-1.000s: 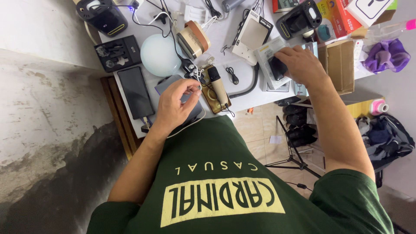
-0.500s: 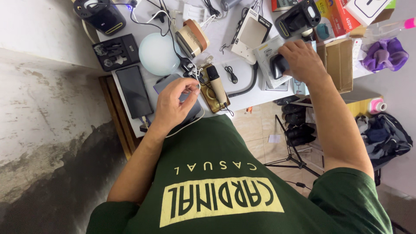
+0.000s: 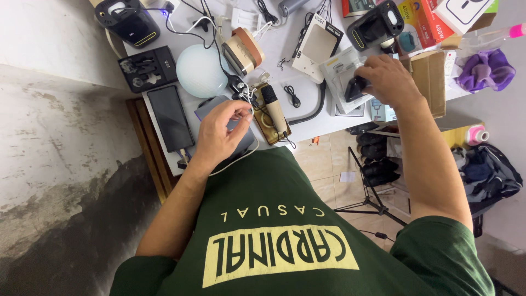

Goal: The person unboxes a small electronic device, then plugs charging cables into a power strip and connects them to devices on the desk, including a phone, a microphone and a power bank. They hold up the phone to view its charging screen and continue attaching cables to other gadgets.

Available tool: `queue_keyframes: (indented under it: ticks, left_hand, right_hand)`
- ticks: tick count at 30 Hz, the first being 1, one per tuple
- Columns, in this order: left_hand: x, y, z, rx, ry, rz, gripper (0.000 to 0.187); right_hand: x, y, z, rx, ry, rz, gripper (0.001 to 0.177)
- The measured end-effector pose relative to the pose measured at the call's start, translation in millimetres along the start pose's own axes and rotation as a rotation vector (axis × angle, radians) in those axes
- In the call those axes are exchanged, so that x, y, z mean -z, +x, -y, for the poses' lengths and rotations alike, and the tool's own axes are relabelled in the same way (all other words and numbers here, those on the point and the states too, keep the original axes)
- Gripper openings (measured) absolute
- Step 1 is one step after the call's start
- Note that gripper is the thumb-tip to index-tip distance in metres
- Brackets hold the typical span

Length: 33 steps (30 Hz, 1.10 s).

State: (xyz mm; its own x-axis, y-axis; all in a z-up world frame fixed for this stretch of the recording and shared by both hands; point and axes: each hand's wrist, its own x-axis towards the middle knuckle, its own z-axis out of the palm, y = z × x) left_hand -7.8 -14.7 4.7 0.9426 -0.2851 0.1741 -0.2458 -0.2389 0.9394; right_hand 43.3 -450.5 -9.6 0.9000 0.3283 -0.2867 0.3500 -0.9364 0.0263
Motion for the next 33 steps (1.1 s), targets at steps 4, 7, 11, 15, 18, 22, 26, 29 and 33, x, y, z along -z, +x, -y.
queue_keyframes:
  ticks: [4, 7, 11, 15, 18, 22, 26, 29, 33]
  left_hand:
    - [1, -1, 0, -0.006, 0.004, 0.002, 0.018]
    - [1, -2, 1, -0.020, -0.007, -0.012, 0.017]
    - [1, -2, 1, 0.015, -0.023, -0.020, 0.017]
    - [3, -1, 1, 0.000, -0.022, -0.014, 0.017]
    - [3, -2, -1, 0.058, -0.010, 0.006, 0.016]
    - [3, -2, 1, -0.005, -0.045, -0.012, 0.014]
    - [5, -5, 5, -0.046, -0.132, -0.040, 0.015]
    - [5, -8, 8, -0.038, -0.187, -0.066, 0.012]
    - [4, -10, 13, -0.005, -0.172, -0.099, 0.010]
  right_hand:
    - [4, -1, -4, -0.028, 0.012, 0.084, 0.032]
    - [6, -3, -5, -0.001, 0.033, 0.078, 0.034]
    - [12, -10, -2, -0.028, 0.030, 0.032, 0.038]
    - [24, -23, 4, -0.093, 0.085, -0.003, 0.041]
    - [34, -31, 12, -0.121, 0.103, -0.065, 0.041]
    - [45, -45, 21, -0.172, 0.157, -0.160, 0.037]
    - [44, -56, 30, -0.160, 0.350, -0.300, 0.034]
    - [32, -60, 42, -0.226, 0.567, -0.373, 0.035]
    - [0, -53, 77, -0.186, 1.203, -0.458, 0.039]
